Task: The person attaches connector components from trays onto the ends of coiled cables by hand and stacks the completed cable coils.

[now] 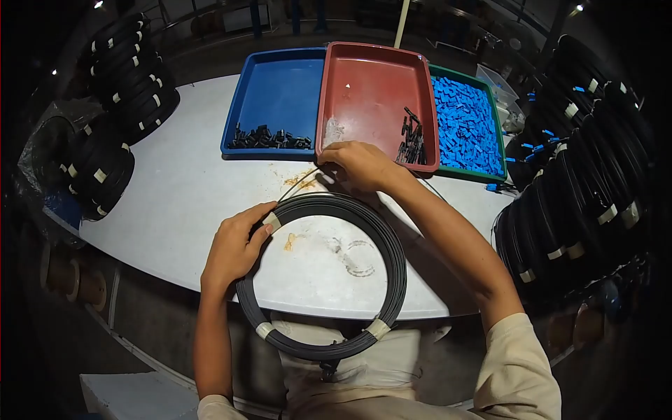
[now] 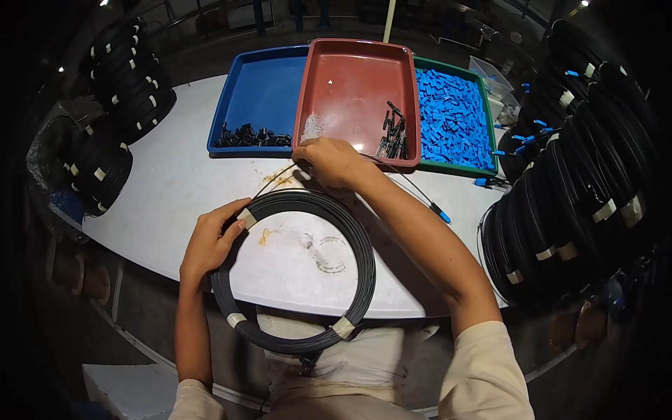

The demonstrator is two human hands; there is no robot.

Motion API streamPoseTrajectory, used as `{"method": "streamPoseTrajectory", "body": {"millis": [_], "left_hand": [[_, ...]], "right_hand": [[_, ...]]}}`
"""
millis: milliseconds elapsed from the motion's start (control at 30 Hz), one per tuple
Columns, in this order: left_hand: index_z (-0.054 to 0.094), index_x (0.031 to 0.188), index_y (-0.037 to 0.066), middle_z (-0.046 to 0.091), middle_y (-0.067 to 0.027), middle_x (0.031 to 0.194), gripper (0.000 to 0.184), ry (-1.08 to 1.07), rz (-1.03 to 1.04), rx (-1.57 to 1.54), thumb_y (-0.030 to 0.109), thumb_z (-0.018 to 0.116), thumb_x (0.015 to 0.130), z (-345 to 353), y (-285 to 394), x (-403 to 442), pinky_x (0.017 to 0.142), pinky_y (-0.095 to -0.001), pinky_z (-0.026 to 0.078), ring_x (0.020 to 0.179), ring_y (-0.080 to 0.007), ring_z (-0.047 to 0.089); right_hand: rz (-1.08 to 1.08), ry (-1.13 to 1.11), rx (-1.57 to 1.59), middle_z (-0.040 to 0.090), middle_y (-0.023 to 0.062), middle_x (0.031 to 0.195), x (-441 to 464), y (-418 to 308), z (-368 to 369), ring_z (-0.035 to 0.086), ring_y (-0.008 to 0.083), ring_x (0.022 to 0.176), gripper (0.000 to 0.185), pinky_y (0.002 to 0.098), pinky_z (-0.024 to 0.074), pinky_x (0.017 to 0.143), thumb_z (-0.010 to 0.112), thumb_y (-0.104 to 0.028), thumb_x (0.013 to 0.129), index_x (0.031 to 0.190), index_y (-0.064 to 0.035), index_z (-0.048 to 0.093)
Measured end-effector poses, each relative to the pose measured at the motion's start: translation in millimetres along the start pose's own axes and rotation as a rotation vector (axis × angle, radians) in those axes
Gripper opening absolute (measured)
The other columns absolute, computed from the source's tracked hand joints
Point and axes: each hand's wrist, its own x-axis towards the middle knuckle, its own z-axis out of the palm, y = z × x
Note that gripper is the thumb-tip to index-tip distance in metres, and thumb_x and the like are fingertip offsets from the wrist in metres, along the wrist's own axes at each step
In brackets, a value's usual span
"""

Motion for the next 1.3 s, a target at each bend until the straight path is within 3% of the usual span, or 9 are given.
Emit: {"method": "streamPoseTrajectory", "body": {"millis": [167,267,367,433,667,700,967,1133,1300], "left_hand": [[0.064,0.132,0.001,0.074,-0.0229,0.108,0.043,-0.04,-0.068,-0.049,0.01,0.065,0.09,-9,-2,-5,0.087,-0.0348,0.053,0.093,-0.0284,0.072],[0.063,0.131,-0.002,0.071,-0.0281,0.113,0.045,-0.061,-0.128,-0.11,0.012,0.067,0.088,-11,-2,-9,0.092,-0.0384,0.053,0.103,-0.0383,0.071],[0.063,0.131,-0.001,0.071,-0.0273,0.113,0.047,-0.056,-0.126,-0.107,0.012,0.069,0.087,-16,1,-14,0.092,-0.0382,0.053,0.103,-0.0371,0.072],[0.064,0.132,0.001,0.072,-0.026,0.11,0.048,-0.074,-0.149,-0.148,0.012,0.07,0.086,-17,0,-16,0.09,-0.0367,0.053,0.098,-0.0326,0.073],[0.064,0.132,0.002,0.074,-0.0226,0.103,0.048,-0.059,-0.13,-0.163,0.011,0.07,0.086,-11,-5,-13,0.084,-0.0335,0.054,0.089,-0.0235,0.072],[0.064,0.134,0.002,0.074,-0.0189,0.103,0.05,-0.062,-0.147,-0.16,0.014,0.071,0.086,-11,-6,-14,0.085,-0.0323,0.053,0.089,-0.0203,0.07],[0.059,0.139,-0.001,0.074,-0.019,0.112,0.06,-0.088,-0.118,-0.216,0.013,0.077,0.083,-19,-12,-23,0.092,-0.0316,0.052,0.097,-0.0184,0.069],[0.058,0.139,-0.002,0.074,-0.0169,0.114,0.064,-0.132,-0.153,-0.283,0.018,0.08,0.082,-27,-19,-30,0.093,-0.0324,0.052,0.099,-0.0171,0.068],[0.056,0.139,-0.007,0.072,-0.0185,0.115,0.07,-0.152,-0.135,-0.403,0.024,0.081,0.082,-26,-24,-37,0.095,-0.0331,0.051,0.103,-0.02,0.068]], "right_hand": [[-0.026,-0.09,-0.237,0.072,0.0118,0.1,-3,2,-6,0.067,0.0326,0.101,0.024,0.0444,0.0536,0.085,0.072,-0.005,0.078,0.101,-0.0082,0.069],[0.019,-0.127,-0.227,0.072,0.0128,0.092,-18,8,-2,0.067,0.0328,0.099,0.02,0.0452,0.0533,0.082,0.073,-0.009,0.077,0.096,-0.008,0.068],[0.001,-0.058,-0.201,0.071,0.0162,0.096,-41,20,17,0.067,0.0364,0.094,0.026,0.0486,0.0531,0.079,0.073,-0.013,0.08,0.104,-0.0076,0.065],[0.199,0.02,-0.09,0.071,0.0142,0.096,-55,9,17,0.068,0.0363,0.094,0.033,0.0477,0.053,0.079,0.072,-0.013,0.085,0.115,-0.0096,0.059],[0.112,0.044,-0.078,0.072,0.0178,0.103,-41,-1,6,0.07,0.038,0.092,0.051,0.0491,0.0546,0.078,0.067,-0.013,0.09,0.139,-0.0202,0.056],[0.132,0.024,-0.052,0.072,0.0175,0.102,-33,-3,7,0.07,0.039,0.092,0.041,0.0508,0.0553,0.078,0.066,-0.027,0.093,0.132,-0.0201,0.06],[0.332,0.022,-0.15,0.067,0.0202,0.106,-40,2,26,0.067,0.0388,0.101,0.029,0.049,0.0547,0.085,0.073,-0.032,0.087,0.088,-0.0036,0.076],[0.248,-0.048,-0.221,0.062,0.0209,0.109,-93,17,10,0.062,0.0386,0.108,0.03,0.0493,0.0522,0.09,0.072,-0.03,0.088,0.1,-0.0026,0.071],[0.54,-0.23,0.041,0.063,0.0214,0.105,-153,2,-21,0.065,0.0379,0.102,0.025,0.0471,0.0517,0.085,0.066,-0.018,0.093,0.111,-0.002,0.062]]}}
